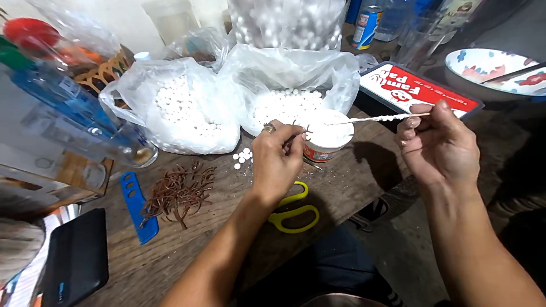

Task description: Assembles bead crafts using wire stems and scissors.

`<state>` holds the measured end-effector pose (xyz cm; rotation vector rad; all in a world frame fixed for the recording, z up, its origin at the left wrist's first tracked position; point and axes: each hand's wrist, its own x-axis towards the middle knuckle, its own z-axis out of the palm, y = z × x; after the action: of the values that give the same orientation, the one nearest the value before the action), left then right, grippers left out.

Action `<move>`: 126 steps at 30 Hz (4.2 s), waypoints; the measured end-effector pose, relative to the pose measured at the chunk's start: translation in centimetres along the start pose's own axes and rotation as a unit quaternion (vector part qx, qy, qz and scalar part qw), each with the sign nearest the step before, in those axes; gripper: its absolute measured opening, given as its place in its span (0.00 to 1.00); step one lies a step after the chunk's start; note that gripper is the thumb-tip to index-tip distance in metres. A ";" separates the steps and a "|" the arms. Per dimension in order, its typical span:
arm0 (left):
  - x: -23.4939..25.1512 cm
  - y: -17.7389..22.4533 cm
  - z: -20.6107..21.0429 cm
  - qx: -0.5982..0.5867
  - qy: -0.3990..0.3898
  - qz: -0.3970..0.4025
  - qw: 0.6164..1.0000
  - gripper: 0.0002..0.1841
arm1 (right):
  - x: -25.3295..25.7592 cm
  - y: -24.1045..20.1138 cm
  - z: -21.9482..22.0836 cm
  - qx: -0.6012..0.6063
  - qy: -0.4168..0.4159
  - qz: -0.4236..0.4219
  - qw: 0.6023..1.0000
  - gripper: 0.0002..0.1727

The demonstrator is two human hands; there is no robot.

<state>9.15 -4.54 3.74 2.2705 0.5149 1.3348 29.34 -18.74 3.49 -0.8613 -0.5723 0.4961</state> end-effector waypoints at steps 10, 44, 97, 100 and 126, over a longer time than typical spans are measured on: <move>-1.9 -2.2 -4.9 0.005 0.021 -0.059 0.998 0.06 | 1.8 3.3 0.4 -0.215 -0.064 -0.049 0.973 0.23; -5.9 -6.1 -9.2 -0.006 0.090 -0.209 0.974 0.05 | 0.7 13.1 17.1 -0.571 -0.502 -0.147 0.633 0.05; -5.7 -5.9 -9.6 -0.084 0.142 -0.197 0.966 0.02 | 1.1 11.0 17.3 -0.220 -0.386 0.149 0.883 0.10; -6.0 -6.0 -9.0 -0.069 0.123 -0.157 0.977 0.02 | 1.0 11.0 16.5 -0.117 -0.347 0.246 0.898 0.16; -6.3 -5.8 -8.5 0.005 0.108 -0.088 0.990 0.04 | 0.0 11.4 16.1 -0.095 -0.382 0.165 0.904 0.14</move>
<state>-1.78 -1.39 -0.36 2.0444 0.7762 1.4969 16.97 -3.36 2.64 -0.9441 -1.2182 1.1239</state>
